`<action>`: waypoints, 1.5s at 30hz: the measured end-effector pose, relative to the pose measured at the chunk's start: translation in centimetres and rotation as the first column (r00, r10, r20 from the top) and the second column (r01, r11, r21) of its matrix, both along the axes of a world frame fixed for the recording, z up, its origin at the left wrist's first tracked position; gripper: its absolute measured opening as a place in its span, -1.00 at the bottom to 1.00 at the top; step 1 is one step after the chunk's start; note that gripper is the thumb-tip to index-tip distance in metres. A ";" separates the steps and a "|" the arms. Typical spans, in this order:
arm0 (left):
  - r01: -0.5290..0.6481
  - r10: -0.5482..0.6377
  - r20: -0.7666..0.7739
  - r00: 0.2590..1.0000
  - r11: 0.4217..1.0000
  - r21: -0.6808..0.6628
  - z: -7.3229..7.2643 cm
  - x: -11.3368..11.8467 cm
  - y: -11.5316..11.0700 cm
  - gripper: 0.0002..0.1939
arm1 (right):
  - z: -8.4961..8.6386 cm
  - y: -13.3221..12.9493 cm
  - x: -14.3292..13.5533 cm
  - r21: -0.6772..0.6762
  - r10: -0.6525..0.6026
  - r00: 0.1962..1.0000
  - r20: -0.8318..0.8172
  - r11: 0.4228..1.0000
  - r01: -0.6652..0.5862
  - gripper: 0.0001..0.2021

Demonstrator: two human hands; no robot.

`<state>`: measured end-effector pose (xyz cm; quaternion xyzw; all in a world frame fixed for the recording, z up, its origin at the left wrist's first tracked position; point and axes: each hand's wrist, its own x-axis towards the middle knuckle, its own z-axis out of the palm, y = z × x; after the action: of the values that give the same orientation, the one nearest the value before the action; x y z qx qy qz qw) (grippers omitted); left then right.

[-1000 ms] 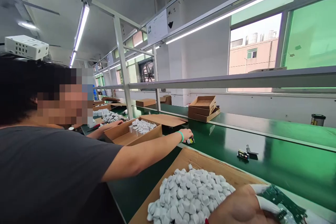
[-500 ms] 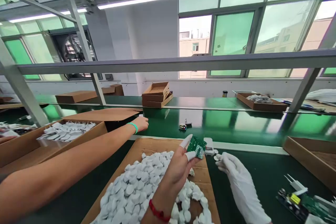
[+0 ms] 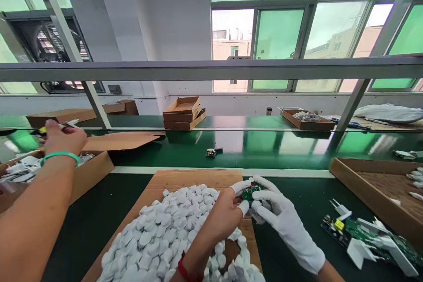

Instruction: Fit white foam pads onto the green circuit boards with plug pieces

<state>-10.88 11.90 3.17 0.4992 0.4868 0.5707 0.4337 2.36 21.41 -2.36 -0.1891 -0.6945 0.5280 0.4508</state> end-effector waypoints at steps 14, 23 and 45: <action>0.007 -0.002 -0.389 0.921 1.000 0.012 1.5 0.8 -1.3 -0.38 | 1.6 -1.0 -0.2 -0.288 0.091 0.994 -0.066 0.952 -0.106 -0.60; -0.283 0.260 -0.773 0.579 0.953 0.108 2.8 0.4 -1.9 -0.42 | 3.1 -1.8 0.0 -0.598 0.076 0.947 -0.312 0.759 -0.258 -0.64; -0.060 0.201 -0.816 0.542 0.978 0.201 1.6 1.0 -1.6 -0.45 | 1.9 -2.6 -0.5 -0.766 -0.035 0.931 -0.364 0.580 -0.277 -0.64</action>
<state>-9.90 10.28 4.78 0.7025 0.6255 0.3322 0.0694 1.87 18.78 -0.44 -0.2298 -0.3016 0.8388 0.3907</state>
